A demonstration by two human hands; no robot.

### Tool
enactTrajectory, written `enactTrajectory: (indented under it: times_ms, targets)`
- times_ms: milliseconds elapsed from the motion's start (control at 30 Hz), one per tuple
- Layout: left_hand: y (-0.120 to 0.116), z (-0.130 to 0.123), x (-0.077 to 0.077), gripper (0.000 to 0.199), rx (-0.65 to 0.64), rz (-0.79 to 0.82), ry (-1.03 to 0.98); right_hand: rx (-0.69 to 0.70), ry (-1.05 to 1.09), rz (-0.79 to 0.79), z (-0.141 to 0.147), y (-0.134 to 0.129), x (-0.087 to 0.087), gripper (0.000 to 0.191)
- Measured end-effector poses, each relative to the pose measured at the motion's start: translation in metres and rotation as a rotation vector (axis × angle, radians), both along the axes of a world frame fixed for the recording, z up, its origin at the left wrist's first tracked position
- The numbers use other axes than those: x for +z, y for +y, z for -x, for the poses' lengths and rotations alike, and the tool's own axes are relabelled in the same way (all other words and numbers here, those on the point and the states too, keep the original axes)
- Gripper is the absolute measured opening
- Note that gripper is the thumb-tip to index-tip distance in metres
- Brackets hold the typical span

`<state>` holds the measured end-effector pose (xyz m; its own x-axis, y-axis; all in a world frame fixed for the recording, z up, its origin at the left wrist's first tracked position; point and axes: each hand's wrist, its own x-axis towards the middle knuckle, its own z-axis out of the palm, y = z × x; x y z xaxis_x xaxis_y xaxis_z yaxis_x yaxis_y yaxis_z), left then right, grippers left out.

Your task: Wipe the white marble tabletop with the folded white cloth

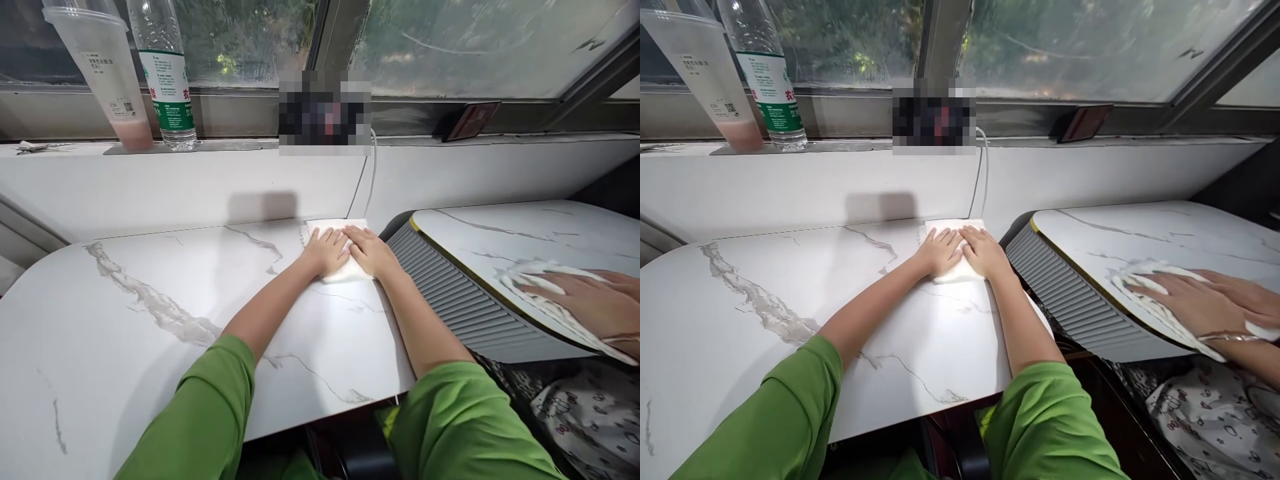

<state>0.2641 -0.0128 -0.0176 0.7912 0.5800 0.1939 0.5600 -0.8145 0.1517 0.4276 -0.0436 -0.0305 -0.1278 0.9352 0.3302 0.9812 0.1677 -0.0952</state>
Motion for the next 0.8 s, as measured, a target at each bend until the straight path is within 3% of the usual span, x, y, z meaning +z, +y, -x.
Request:
enactTrajectory:
  times_ms: [133,267,467,600,800]
  targets:
    - [-0.006,0.011,-0.002,0.049,-0.025,-0.025,-0.008,-0.020,-0.005,-0.033,0.008,-0.014,-0.005,0.052]
    - [-0.019,0.037,-0.003,0.048,-0.052,-0.010,0.001,-0.034,-0.021,-0.042,0.033,-0.031,-0.008,0.052]
    - [-0.024,0.110,0.008,0.052,-0.035,0.034,0.092,-0.066,-0.010,0.018,0.115,-0.035,0.002,0.052]
    - [-0.027,0.203,0.016,0.051,0.078,-0.018,0.114,0.017,0.061,0.089,0.211,-0.022,0.016,0.053]
    - [-0.053,0.415,0.023,0.052,0.344,-0.117,0.085,0.403,0.197,0.013,0.413,0.000,0.024,0.049]
